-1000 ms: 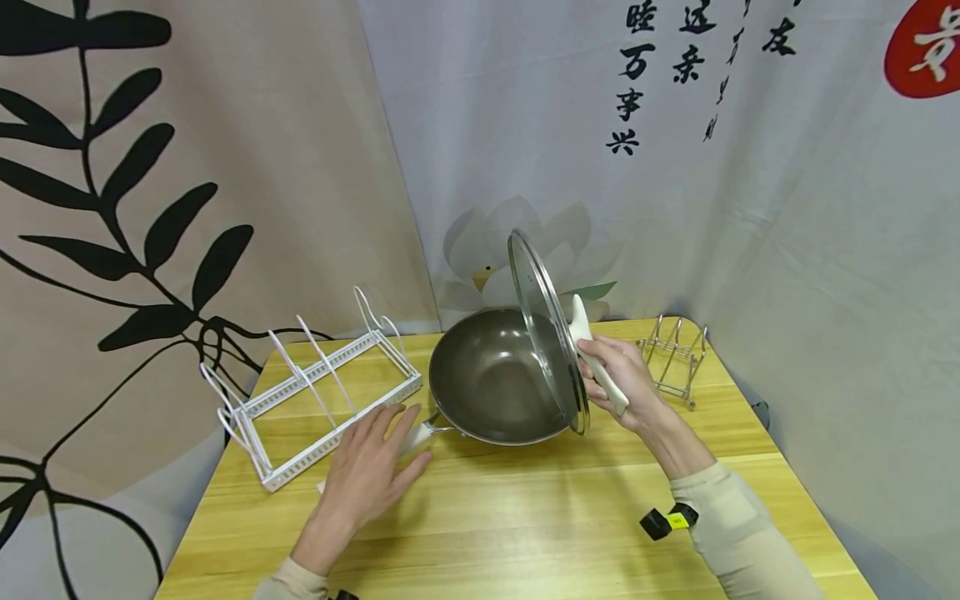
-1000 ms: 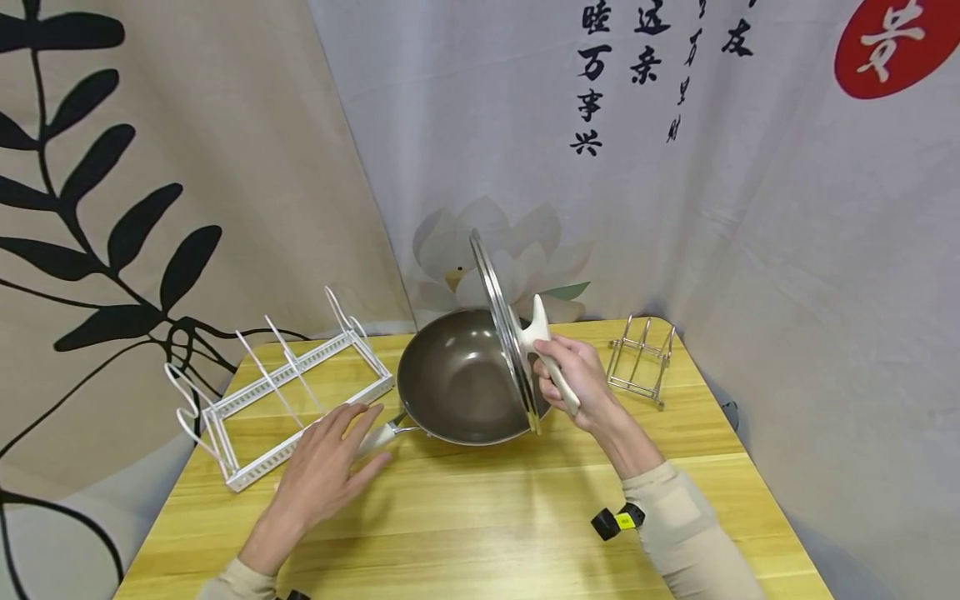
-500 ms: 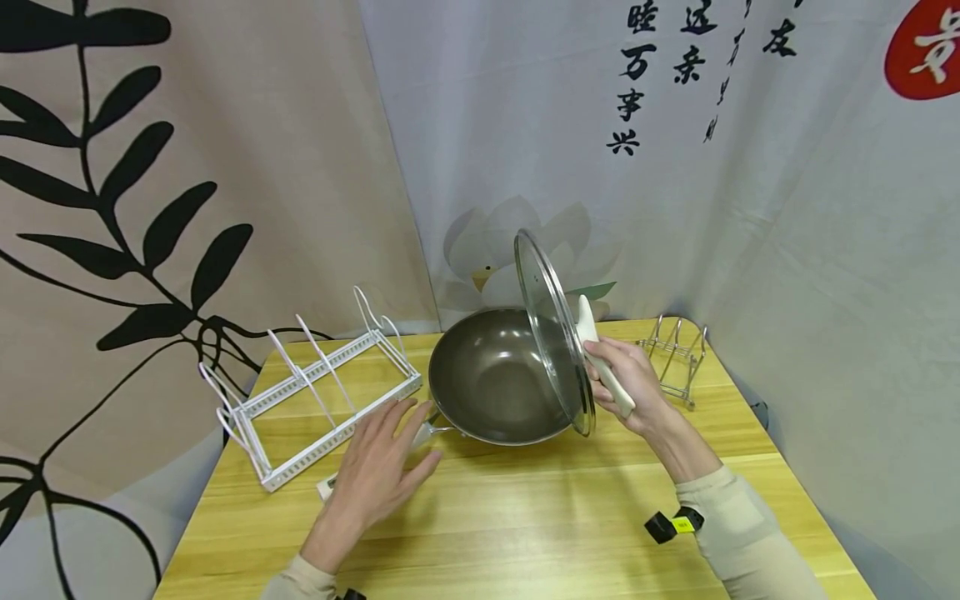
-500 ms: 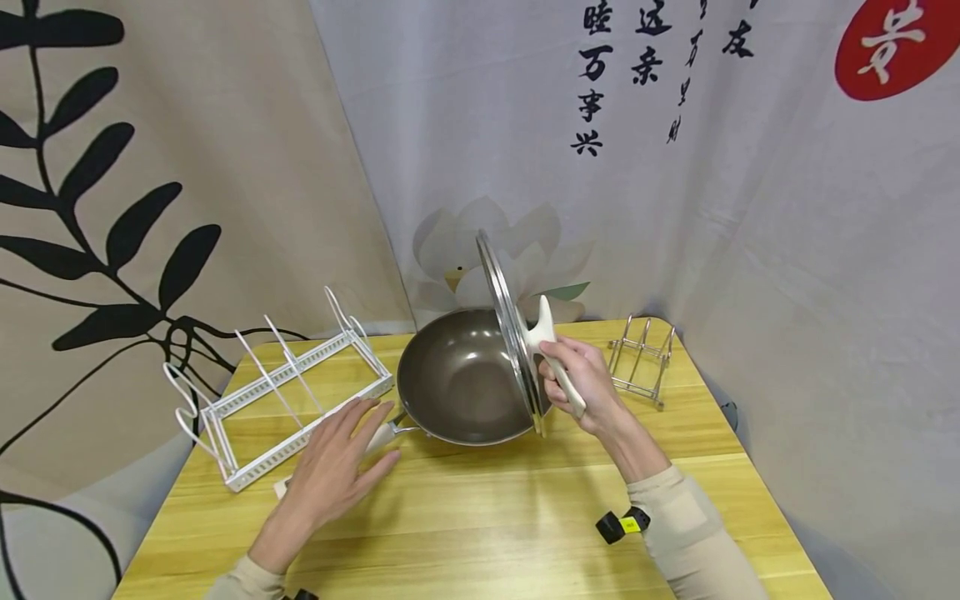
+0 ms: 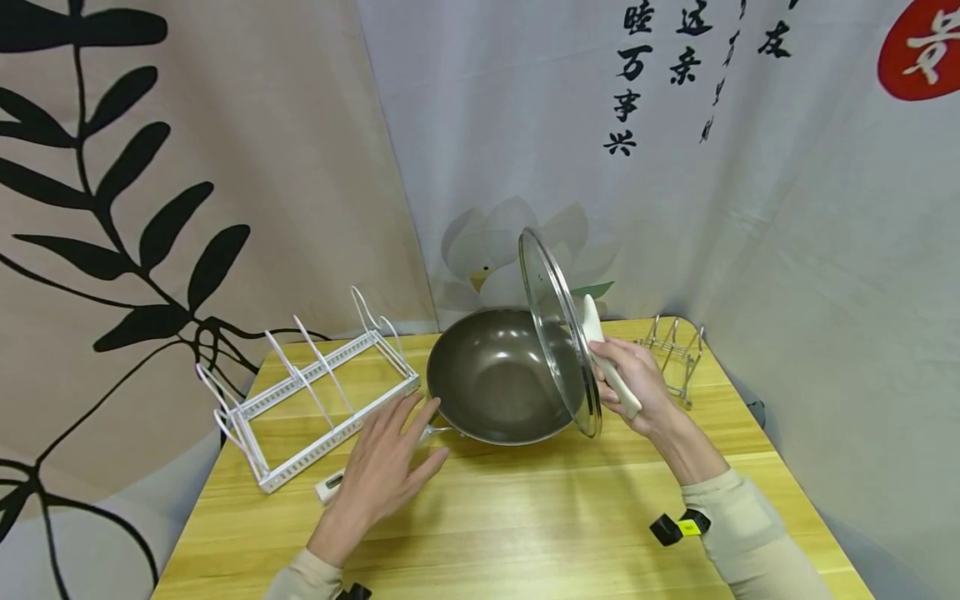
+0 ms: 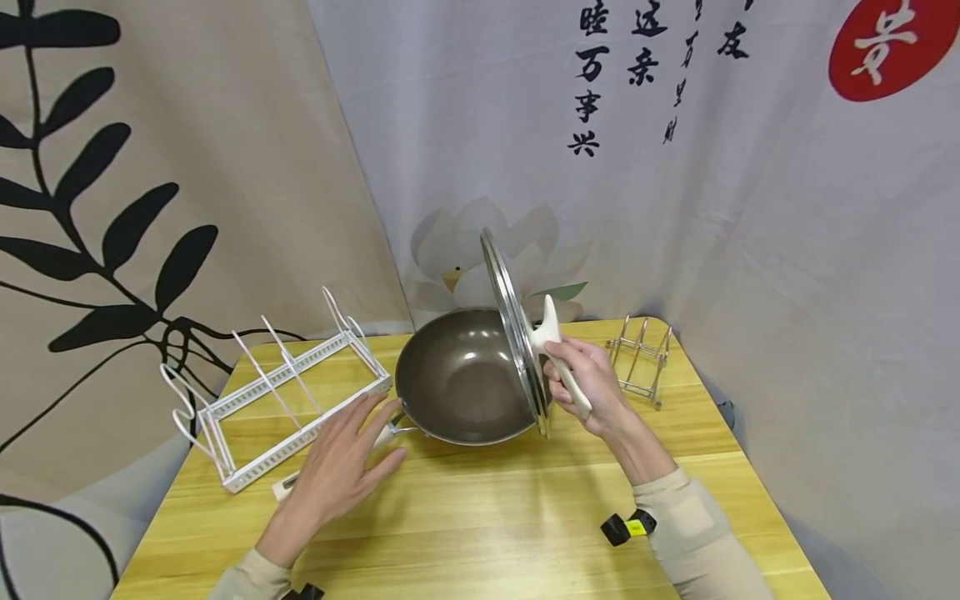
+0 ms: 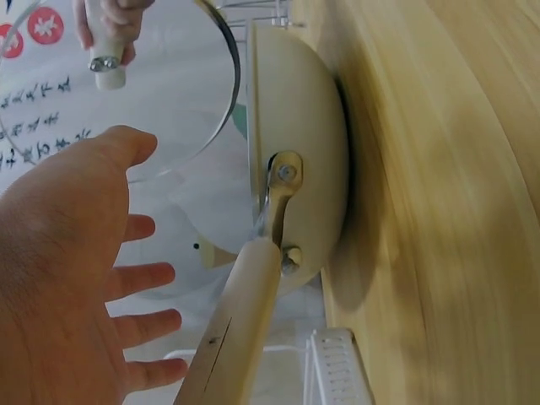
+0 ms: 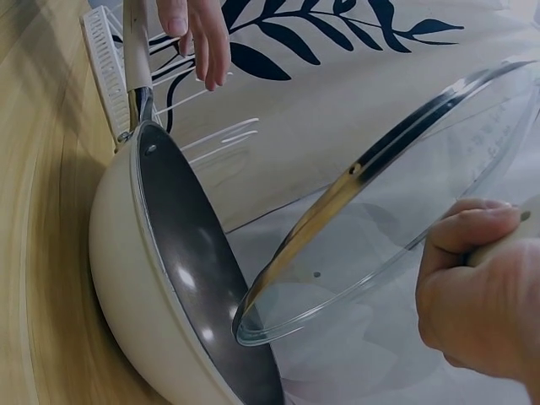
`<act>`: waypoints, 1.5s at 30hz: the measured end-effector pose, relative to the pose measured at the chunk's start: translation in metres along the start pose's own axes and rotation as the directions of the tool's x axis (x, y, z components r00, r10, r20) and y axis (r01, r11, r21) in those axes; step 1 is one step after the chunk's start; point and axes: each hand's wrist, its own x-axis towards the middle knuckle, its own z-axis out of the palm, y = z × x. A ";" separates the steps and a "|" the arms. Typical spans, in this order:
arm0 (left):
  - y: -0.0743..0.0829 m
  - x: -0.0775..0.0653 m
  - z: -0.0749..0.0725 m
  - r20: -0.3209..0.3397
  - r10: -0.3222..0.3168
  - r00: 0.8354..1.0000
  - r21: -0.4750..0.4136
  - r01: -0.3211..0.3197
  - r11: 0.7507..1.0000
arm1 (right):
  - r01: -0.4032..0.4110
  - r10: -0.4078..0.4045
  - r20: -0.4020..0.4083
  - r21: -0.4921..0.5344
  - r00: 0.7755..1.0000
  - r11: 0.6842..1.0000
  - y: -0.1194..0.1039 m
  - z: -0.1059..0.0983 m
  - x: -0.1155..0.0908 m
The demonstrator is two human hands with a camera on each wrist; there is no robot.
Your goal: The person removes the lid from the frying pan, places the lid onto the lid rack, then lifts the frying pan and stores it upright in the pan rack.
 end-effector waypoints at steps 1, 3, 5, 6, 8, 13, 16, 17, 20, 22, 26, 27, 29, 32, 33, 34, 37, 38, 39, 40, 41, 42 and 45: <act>0.000 0.001 0.000 0.002 0.002 1.000 0.002 -0.002 1.000 | -0.001 0.001 0.001 0.000 1.000 1.000 0.000 0.000 0.000; 0.001 0.002 0.001 0.006 0.005 1.000 0.002 -0.005 1.000 | -0.001 0.001 0.002 0.001 1.000 1.000 -0.001 -0.001 -0.001; 0.002 0.004 0.002 0.007 0.009 1.000 0.002 -0.009 1.000 | 0.003 -0.003 0.005 -0.002 1.000 1.000 -0.001 -0.002 -0.002; 0.003 0.004 0.002 0.007 0.010 1.000 -0.002 -0.010 1.000 | 0.007 -0.007 0.007 -0.002 1.000 1.000 -0.001 -0.003 -0.003; 0.004 0.006 0.003 0.008 0.013 1.000 -0.003 -0.013 1.000 | 0.018 -0.018 0.010 -0.001 1.000 1.000 -0.002 -0.004 -0.004; 0.008 0.009 0.006 -0.003 0.019 1.000 -0.013 -0.019 1.000 | 0.035 -0.035 0.007 0.002 0.999 0.999 -0.003 -0.007 -0.007; 0.011 0.012 0.008 -0.009 0.022 1.000 -0.024 -0.023 0.999 | 0.037 -0.037 0.004 0.004 0.999 0.999 -0.004 -0.010 -0.009; 0.011 0.013 0.009 -0.008 0.024 1.000 -0.028 -0.024 0.999 | 0.038 -0.038 0.002 0.002 0.999 0.999 -0.005 -0.011 -0.010; 0.014 0.016 0.011 -0.006 0.029 1.000 -0.038 -0.029 0.999 | 0.040 -0.040 -0.006 -0.002 0.999 0.999 -0.006 -0.013 -0.012; 0.015 0.018 0.013 -0.005 0.034 0.999 -0.040 -0.034 0.999 | 0.040 -0.040 -0.014 -0.006 0.999 0.999 -0.006 -0.014 -0.013; 0.019 0.021 0.015 0.002 0.040 0.999 -0.043 -0.039 0.998 | 0.038 -0.038 -0.021 -0.012 0.999 0.999 -0.007 -0.016 -0.016; 0.020 0.022 0.015 0.003 0.040 0.999 -0.046 -0.040 0.998 | 0.039 -0.039 -0.021 -0.013 0.999 0.999 -0.007 -0.017 -0.017; 0.022 0.023 0.016 0.005 0.041 0.999 -0.056 -0.041 0.998 | 0.043 -0.043 -0.017 -0.011 0.999 0.999 -0.008 -0.019 -0.019; 0.024 0.025 0.018 -0.007 0.050 0.999 -0.064 -0.050 0.997 | 0.048 -0.048 -0.003 0.001 0.999 0.999 -0.010 -0.022 -0.021; 0.024 0.026 0.019 -0.010 0.053 0.999 -0.066 -0.054 0.996 | 0.050 -0.050 0.000 0.005 0.999 0.999 -0.010 -0.023 -0.021; 0.025 0.027 0.019 -0.013 0.056 0.998 -0.067 -0.057 0.996 | 0.053 -0.053 0.004 0.009 0.999 0.999 -0.011 -0.024 -0.022; 0.027 0.029 0.021 -0.021 0.065 0.998 -0.066 -0.066 0.996 | 0.057 -0.057 -0.004 0.018 0.998 0.998 -0.012 -0.026 -0.024; 0.027 0.030 0.021 -0.023 0.068 0.997 -0.066 -0.070 0.995 | 0.060 -0.060 -0.008 0.017 0.998 0.998 -0.013 -0.027 -0.025; 0.028 0.031 0.022 -0.025 0.072 0.997 -0.067 -0.073 0.995 | 0.061 -0.061 -0.014 0.016 0.998 0.998 -0.014 -0.027 -0.025; 0.029 0.032 0.022 -0.025 0.074 0.997 -0.069 -0.075 0.995 | 0.062 -0.061 -0.018 0.014 0.998 0.998 -0.014 -0.028 -0.026; 0.029 0.033 0.022 -0.026 0.076 0.997 -0.070 -0.078 0.994 | 0.063 -0.062 -0.022 0.010 0.998 0.998 -0.014 -0.028 -0.027; 0.030 0.035 0.022 -0.030 0.080 0.996 -0.073 -0.082 0.994 | 0.063 -0.063 -0.026 0.010 0.998 0.998 -0.015 -0.029 -0.027; 0.032 0.038 0.022 -0.026 0.084 0.996 -0.078 -0.086 0.993 | 0.067 -0.066 -0.024 0.013 0.997 0.998 -0.016 -0.030 -0.030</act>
